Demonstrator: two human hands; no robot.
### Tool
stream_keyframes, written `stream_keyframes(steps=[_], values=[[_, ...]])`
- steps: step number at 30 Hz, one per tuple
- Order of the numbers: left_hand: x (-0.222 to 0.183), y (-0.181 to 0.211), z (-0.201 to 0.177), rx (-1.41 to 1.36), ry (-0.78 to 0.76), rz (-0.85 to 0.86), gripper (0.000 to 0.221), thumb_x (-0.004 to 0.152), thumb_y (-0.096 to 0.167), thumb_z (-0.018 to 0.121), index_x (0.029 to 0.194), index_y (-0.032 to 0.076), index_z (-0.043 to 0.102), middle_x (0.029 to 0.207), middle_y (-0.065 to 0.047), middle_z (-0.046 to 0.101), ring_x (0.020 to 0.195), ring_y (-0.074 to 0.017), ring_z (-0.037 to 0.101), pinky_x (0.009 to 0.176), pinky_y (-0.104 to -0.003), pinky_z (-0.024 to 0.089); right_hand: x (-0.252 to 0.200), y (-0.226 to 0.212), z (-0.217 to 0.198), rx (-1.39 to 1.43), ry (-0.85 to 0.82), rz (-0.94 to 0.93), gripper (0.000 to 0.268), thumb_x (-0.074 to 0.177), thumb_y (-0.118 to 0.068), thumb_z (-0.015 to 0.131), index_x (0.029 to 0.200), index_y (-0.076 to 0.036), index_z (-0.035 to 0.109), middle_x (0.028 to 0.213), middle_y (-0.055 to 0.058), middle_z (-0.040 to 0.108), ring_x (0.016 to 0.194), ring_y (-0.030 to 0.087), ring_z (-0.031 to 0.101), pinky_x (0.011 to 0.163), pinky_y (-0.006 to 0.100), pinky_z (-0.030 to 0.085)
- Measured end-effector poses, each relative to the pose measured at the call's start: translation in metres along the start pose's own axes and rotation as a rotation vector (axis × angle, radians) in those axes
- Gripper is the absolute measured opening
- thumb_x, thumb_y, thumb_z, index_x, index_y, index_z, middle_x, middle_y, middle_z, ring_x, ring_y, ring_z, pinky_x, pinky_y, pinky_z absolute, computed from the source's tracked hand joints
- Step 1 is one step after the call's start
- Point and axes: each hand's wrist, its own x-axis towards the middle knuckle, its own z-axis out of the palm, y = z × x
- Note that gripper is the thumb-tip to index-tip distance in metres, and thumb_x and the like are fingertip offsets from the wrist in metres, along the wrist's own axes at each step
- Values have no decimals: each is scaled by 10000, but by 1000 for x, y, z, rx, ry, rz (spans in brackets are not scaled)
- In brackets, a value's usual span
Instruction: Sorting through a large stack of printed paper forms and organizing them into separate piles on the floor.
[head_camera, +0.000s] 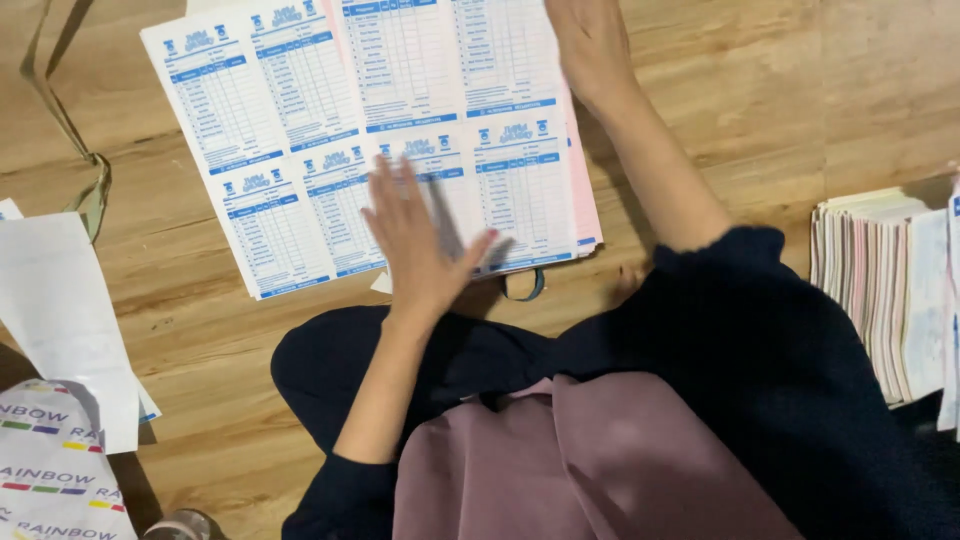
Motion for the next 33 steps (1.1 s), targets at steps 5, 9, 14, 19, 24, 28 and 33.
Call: stream_keyframes(steps=[5, 9, 14, 19, 24, 28, 33], values=[[-32, -49, 13, -572, 110, -322, 804, 929, 421, 478, 1427, 48, -31, 1448, -239, -86, 1339, -397, -62, 1062, -539, -12, -108, -28, -27, 204, -87, 443, 611, 986, -399, 295, 1367, 60, 162, 1400, 310, 173, 1316, 409, 171, 1091, 488, 152], [-49, -36, 30, -461, -14, -354, 897, 896, 461, 518, 1414, 25, -70, 1443, -253, -85, 1347, -404, -4, 1086, -511, 41, -152, -60, -6, 238, -161, 587, 699, 937, -425, 413, 1389, 7, 103, 1409, 311, 150, 1318, 400, 165, 1090, 480, 171], [-45, -42, 22, -656, 73, -382, 849, 937, 495, 460, 1419, 74, -98, 1442, -246, -117, 1331, -437, 89, 1068, -551, 91, -159, -64, -14, 298, -115, 592, 730, 937, -518, 304, 1374, 42, 132, 1405, 306, 165, 1313, 430, 153, 1074, 517, 142], [-49, -41, 28, -444, -74, -429, 939, 821, 532, 430, 1366, 22, -141, 1469, -143, -140, 1370, -274, -86, 1101, -395, -10, -167, 10, 5, 401, -112, 380, 535, 894, -401, 380, 1309, -84, 262, 1288, 126, 452, 1184, 225, 447, 967, 363, 407], [-57, -54, 7, -588, 120, -320, 941, 812, 519, 526, 1391, 67, -63, 1487, -123, -63, 1381, -269, -34, 1107, -429, 82, -172, 15, -24, 231, 60, 653, 730, 845, -526, 258, 1385, -43, 168, 1462, 117, 162, 1352, 218, 155, 1089, 334, 105], [-66, -60, 19, -696, -43, -276, 921, 824, 455, 539, 1387, 71, -80, 1486, -119, -32, 1378, -274, 67, 1100, -388, 146, -180, 25, -14, 651, -67, 746, 913, 723, -662, 339, 1393, -80, 122, 1438, 165, 215, 1344, 238, 218, 1076, 355, 240], [-59, -81, 33, -779, 132, -179, 907, 828, 597, 407, 1391, 66, -66, 1483, -163, -39, 1382, -301, 14, 1103, -432, 109, -181, 21, -17, 559, 6, 726, 920, 744, -656, 231, 1385, -15, 68, 1449, 187, 137, 1352, 271, 173, 1092, 366, 159]])
